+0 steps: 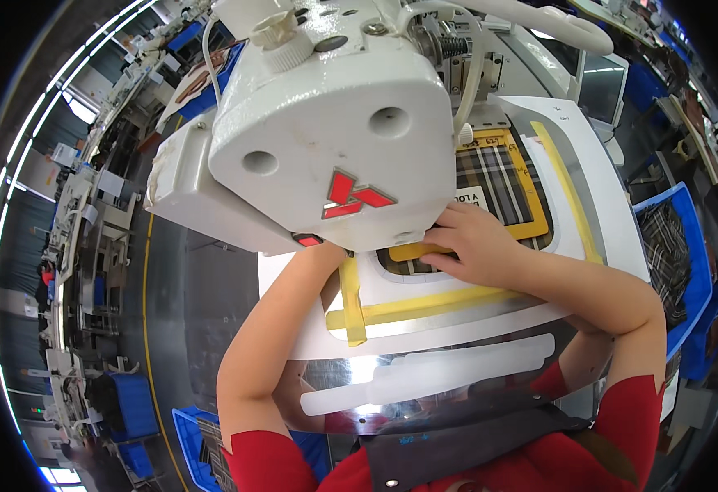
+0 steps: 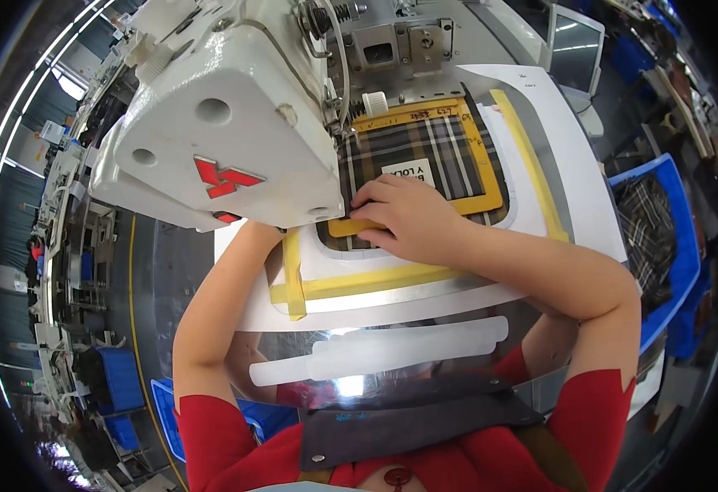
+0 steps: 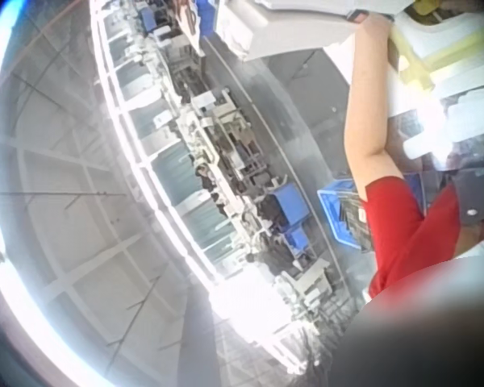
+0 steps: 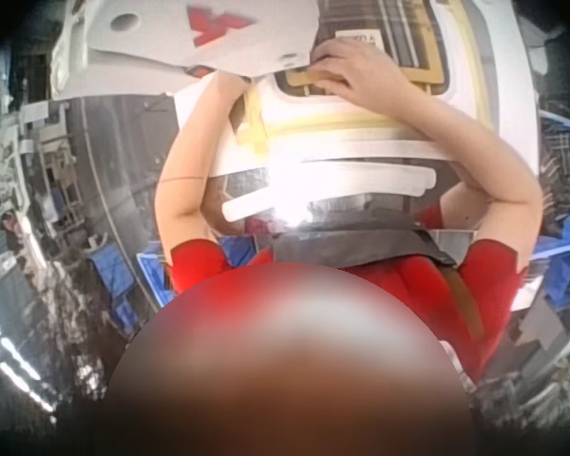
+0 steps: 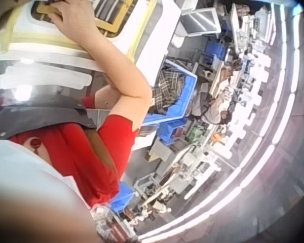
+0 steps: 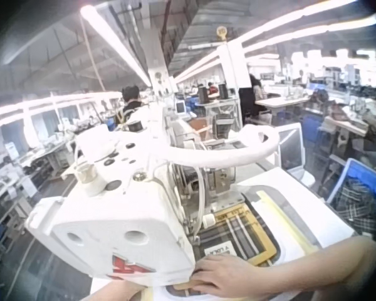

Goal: Operating an industrial sewing machine to stitch leather or fabric components together.

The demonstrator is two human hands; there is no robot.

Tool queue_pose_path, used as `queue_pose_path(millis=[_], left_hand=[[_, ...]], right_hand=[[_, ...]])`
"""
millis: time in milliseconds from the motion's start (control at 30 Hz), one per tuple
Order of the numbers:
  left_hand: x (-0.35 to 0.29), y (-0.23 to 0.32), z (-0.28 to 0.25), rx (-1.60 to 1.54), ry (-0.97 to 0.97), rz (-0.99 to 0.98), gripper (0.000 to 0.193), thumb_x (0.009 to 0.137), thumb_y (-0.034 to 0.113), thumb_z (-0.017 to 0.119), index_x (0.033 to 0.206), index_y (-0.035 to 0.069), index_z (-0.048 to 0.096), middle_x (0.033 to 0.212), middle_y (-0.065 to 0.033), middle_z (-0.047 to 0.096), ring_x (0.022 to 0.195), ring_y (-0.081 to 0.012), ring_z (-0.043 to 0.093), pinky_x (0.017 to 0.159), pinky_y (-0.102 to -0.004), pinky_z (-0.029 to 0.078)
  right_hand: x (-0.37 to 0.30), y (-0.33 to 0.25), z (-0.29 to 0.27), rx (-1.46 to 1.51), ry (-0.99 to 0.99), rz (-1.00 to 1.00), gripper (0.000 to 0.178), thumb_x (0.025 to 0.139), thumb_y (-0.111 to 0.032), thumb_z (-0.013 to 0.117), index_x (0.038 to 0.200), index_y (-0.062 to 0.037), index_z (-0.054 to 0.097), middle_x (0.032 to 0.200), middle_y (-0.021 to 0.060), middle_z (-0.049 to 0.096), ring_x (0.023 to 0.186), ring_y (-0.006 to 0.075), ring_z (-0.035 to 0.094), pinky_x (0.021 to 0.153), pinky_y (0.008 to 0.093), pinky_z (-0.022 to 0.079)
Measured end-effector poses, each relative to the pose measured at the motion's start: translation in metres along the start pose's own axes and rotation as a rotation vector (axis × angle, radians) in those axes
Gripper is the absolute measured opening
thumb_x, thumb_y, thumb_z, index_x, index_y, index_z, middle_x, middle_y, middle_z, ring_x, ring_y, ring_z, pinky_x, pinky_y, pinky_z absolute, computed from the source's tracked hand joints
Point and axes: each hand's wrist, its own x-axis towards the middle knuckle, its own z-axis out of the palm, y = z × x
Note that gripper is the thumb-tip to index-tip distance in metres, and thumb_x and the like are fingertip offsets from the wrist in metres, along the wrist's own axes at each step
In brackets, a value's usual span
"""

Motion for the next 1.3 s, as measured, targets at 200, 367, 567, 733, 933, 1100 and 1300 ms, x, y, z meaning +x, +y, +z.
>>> queue_pose_path(millis=[200, 367, 567, 733, 933, 1100, 1300], left_hand=[[-0.019, -0.005, 0.012, -0.933, 0.457, 0.225, 0.045, 0.084, 0.004, 0.06, 0.128, 0.004, 0.055, 0.135, -0.0125, 0.054, 0.117, -0.0278, 0.056, 0.102, -0.0366, 0.042], [-0.023, -0.022, 0.027, -0.393, 0.473, 0.158, 0.04, 0.085, 0.003, 0.057, 0.126, 0.004, 0.057, 0.131, -0.0115, 0.058, 0.113, -0.0255, 0.059, 0.097, -0.035, 0.045], [-0.044, -0.036, 0.037, -0.576, 0.443, 0.093, 0.032, 0.084, 0.001, 0.057, 0.115, 0.004, 0.063, 0.116, -0.0119, 0.065, 0.109, -0.0267, 0.06, 0.095, -0.0353, 0.046], [-0.056, -0.011, 0.021, -0.395, 0.529, 0.044, 0.029, 0.081, 0.0, 0.06, 0.11, 0.004, 0.064, 0.103, -0.0123, 0.067, 0.089, -0.0296, 0.064, 0.08, -0.0377, 0.05], [-0.072, -0.002, 0.012, -0.276, 0.604, -0.021, 0.025, 0.078, 0.005, 0.063, 0.102, -0.001, 0.063, 0.092, -0.0173, 0.064, 0.08, -0.0371, 0.059, 0.073, -0.0443, 0.048], [-0.082, 0.006, 0.0, -0.338, 0.532, -0.133, 0.025, 0.076, 0.006, 0.064, 0.1, -0.003, 0.062, 0.1, -0.0216, 0.06, 0.092, -0.0425, 0.055, 0.081, -0.0489, 0.046], [-0.089, 0.005, 0.0, -0.371, 0.545, -0.15, 0.03, 0.079, 0.007, 0.062, 0.106, -0.004, 0.057, 0.101, -0.0226, 0.058, 0.093, -0.0426, 0.053, 0.082, -0.0494, 0.044]], right_hand=[[0.004, -0.016, -0.004, 0.09, -0.03, -0.022, 0.022, 0.084, -0.019, 0.067, 0.101, -0.0048, 0.068, 0.106, 0.009, 0.061, 0.1, 0.0289, 0.056, 0.088, 0.0392, 0.046], [0.034, 0.002, -0.022, 0.01, -0.112, 0.133, 0.024, 0.087, -0.024, 0.063, 0.102, -0.0057, 0.069, 0.11, 0.0065, 0.063, 0.107, 0.0248, 0.056, 0.093, 0.0384, 0.044], [0.049, 0.008, -0.017, -0.249, -0.046, -0.101, 0.032, 0.085, -0.03, 0.066, 0.107, -0.0076, 0.067, 0.115, 0.0062, 0.062, 0.11, 0.0243, 0.056, 0.097, 0.0383, 0.041], [0.038, -0.004, -0.011, -0.244, -0.03, -0.096, 0.033, 0.083, -0.031, 0.067, 0.106, -0.0078, 0.067, 0.114, 0.0063, 0.061, 0.109, 0.0245, 0.056, 0.097, 0.0383, 0.041], [0.034, -0.024, -0.007, -0.211, -0.026, -0.088, 0.033, 0.082, -0.027, 0.068, 0.109, -0.0078, 0.066, 0.115, 0.0064, 0.06, 0.108, 0.0247, 0.055, 0.097, 0.0392, 0.041], [0.03, -0.035, -0.005, -0.175, -0.02, -0.08, 0.035, 0.08, -0.025, 0.07, 0.11, -0.008, 0.065, 0.117, 0.006, 0.059, 0.107, 0.0248, 0.056, 0.097, 0.0397, 0.042], [0.031, -0.04, -0.001, -0.171, 0.0, -0.083, 0.035, 0.08, -0.026, 0.071, 0.111, -0.0087, 0.064, 0.116, 0.006, 0.06, 0.108, 0.0247, 0.055, 0.098, 0.0397, 0.041]])
